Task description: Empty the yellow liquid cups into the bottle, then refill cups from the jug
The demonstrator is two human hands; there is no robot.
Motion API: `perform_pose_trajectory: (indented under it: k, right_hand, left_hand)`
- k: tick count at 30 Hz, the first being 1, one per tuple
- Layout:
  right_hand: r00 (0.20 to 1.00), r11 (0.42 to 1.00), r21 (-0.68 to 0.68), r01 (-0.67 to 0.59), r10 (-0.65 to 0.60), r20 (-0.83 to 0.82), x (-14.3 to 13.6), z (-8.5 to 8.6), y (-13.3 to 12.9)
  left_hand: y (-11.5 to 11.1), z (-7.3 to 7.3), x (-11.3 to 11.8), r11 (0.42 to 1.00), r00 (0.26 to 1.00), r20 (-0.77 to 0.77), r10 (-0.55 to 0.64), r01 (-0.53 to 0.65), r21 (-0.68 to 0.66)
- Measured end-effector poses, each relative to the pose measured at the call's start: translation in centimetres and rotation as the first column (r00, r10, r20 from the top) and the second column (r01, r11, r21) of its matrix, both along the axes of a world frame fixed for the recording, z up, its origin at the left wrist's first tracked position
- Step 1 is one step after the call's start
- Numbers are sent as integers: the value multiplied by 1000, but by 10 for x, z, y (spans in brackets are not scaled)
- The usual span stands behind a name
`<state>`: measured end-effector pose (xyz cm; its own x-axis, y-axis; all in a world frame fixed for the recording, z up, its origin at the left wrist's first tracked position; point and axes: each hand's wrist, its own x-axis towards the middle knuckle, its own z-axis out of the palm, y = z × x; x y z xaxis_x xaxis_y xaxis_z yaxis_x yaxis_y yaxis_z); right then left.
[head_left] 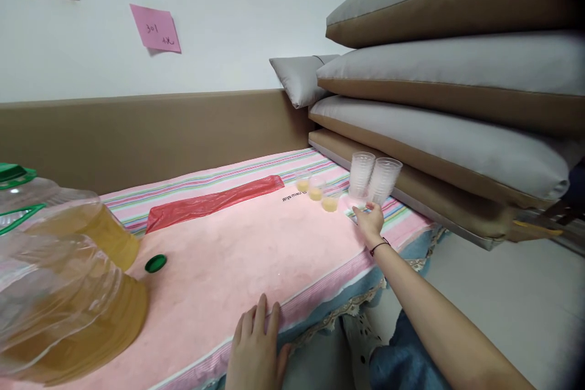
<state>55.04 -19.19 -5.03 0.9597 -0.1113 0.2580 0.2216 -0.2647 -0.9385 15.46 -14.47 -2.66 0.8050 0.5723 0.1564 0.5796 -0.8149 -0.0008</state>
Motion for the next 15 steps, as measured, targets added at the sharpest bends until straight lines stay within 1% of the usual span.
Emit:
perform_pose_trajectory:
  k: [4, 9, 12, 15]
  right_hand:
    - [999, 1000, -17, 19, -19, -27, 1, -1, 8]
    - [998, 999, -34, 39, -41, -42, 1, 2, 14]
    - [998, 999, -27, 46, -48, -46, -1, 4, 15]
    - [998, 999, -4, 52, -52, -43, -4, 8, 13]
  left_hand:
    - [0, -5, -1, 1000, 1000, 14, -4, 3, 28]
    - [0, -10, -2, 998, 1000, 12, -8, 7, 57]
    - [0, -9, -2, 999, 1000, 9, -2, 2, 48]
    - [0, -5, -2, 1000, 1000, 0, 6, -6, 15]
